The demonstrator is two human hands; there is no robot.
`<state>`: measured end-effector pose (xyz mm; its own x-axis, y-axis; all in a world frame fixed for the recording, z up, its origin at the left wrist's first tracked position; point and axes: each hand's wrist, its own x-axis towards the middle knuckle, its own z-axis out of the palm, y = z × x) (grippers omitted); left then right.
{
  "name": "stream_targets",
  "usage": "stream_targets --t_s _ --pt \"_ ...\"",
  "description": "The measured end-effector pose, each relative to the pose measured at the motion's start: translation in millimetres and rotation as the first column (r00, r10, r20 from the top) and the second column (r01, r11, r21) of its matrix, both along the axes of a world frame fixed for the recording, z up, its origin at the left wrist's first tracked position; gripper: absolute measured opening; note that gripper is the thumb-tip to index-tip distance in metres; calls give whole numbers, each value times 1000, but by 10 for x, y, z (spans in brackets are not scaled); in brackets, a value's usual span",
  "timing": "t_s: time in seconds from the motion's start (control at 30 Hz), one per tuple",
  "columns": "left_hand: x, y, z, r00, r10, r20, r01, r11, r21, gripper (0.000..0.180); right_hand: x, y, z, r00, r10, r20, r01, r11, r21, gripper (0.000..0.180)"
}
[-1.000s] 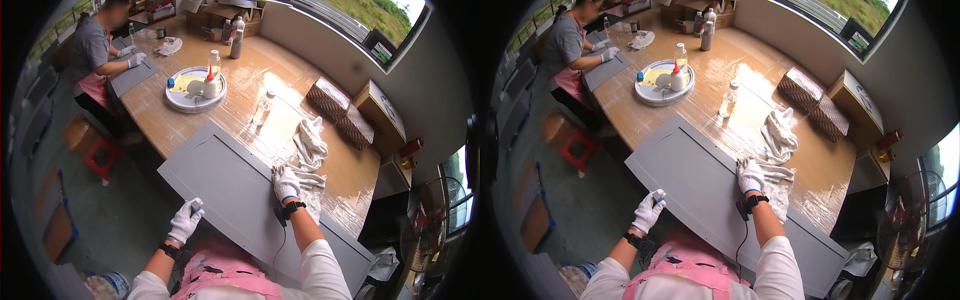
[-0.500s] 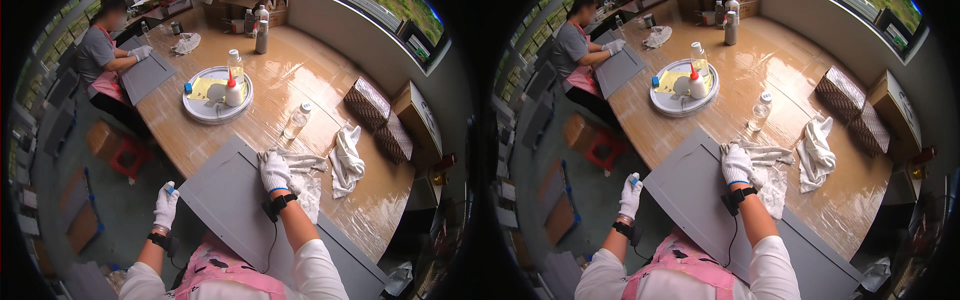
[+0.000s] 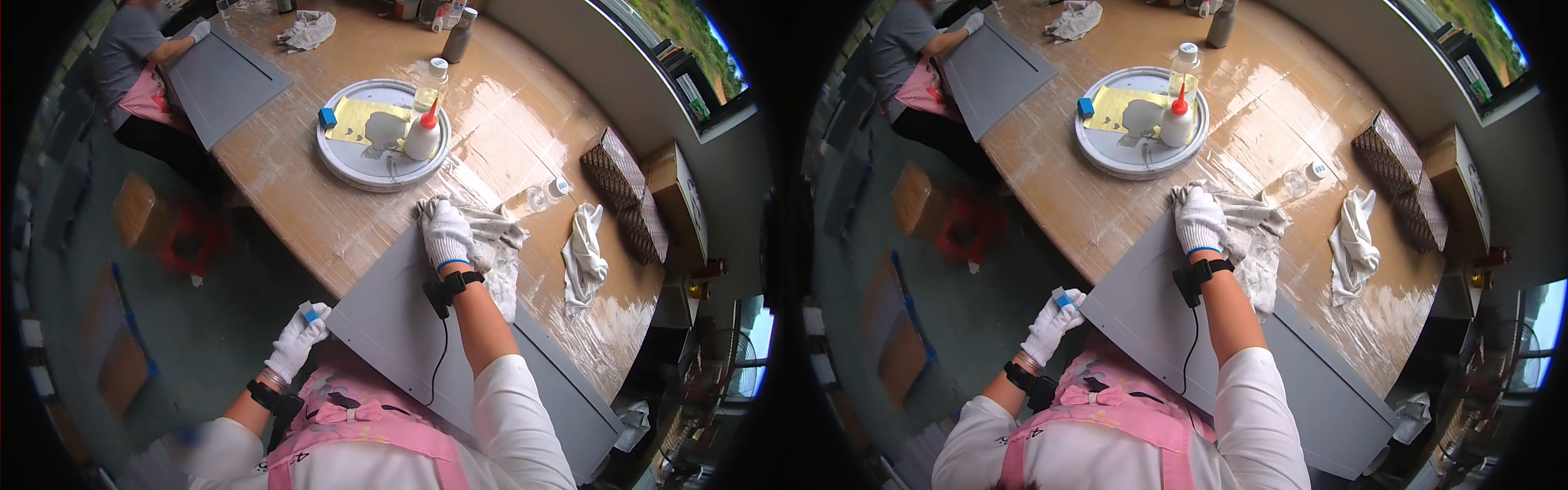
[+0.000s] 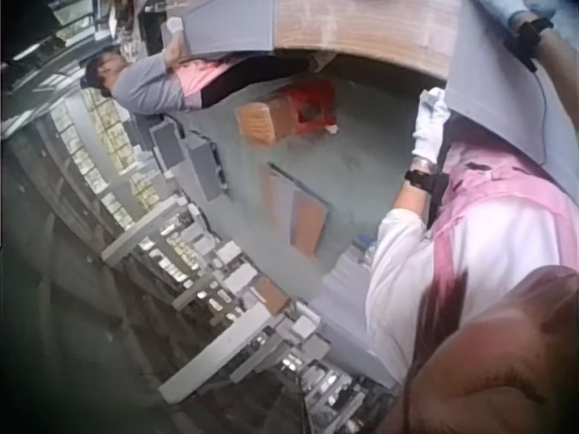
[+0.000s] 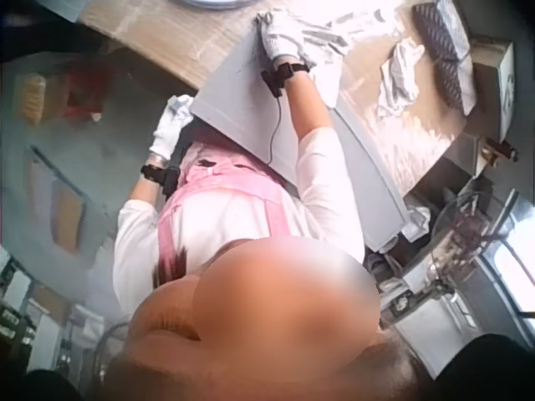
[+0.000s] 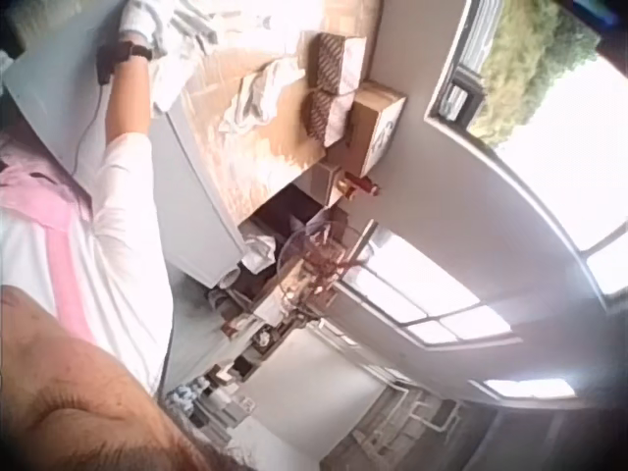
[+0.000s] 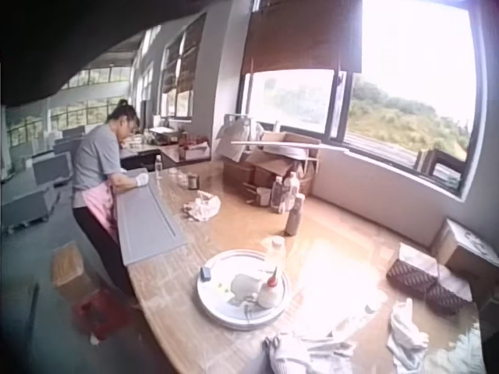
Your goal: Applying adhesive and finishing a furniture panel at a manufacturing workstation.
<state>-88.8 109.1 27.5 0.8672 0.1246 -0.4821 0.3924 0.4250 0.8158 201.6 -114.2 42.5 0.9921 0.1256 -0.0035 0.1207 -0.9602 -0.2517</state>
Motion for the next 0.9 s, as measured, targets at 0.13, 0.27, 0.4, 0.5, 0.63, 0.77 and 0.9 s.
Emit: stream_targets --t_s 0.13,0.27,0.4,0.5,0.63,0.77,0.9 --pt "29 141 -10 999 -28 -44 19 984 -180 51 -146 146 -189 986 50 160 -38 997 -73 31" --pt "33 256 -40 999 -42 -18 35 958 -283 54 -672 409 -158 971 217 104 -214 976 -42 28" --pt "41 325 -46 1000 -14 -15 7 917 -398 55 -1369 721 -95 937 350 18 -350 936 44 31" --pt "62 343 -102 1000 27 -1 -25 888 -460 57 -1819 782 -86 860 496 -117 -477 865 157 31" --pt "85 373 -90 995 78 56 -39 866 -498 57 -2015 445 691 331 532 -779 -432 820 377 45" --pt "114 472 -48 996 51 77 -8 877 -480 58 -1832 -585 658 257 525 -812 136 812 568 45" --pt "136 447 -1 999 -13 51 32 917 -397 61 -1576 -730 642 845 -75 -530 185 970 159 64"
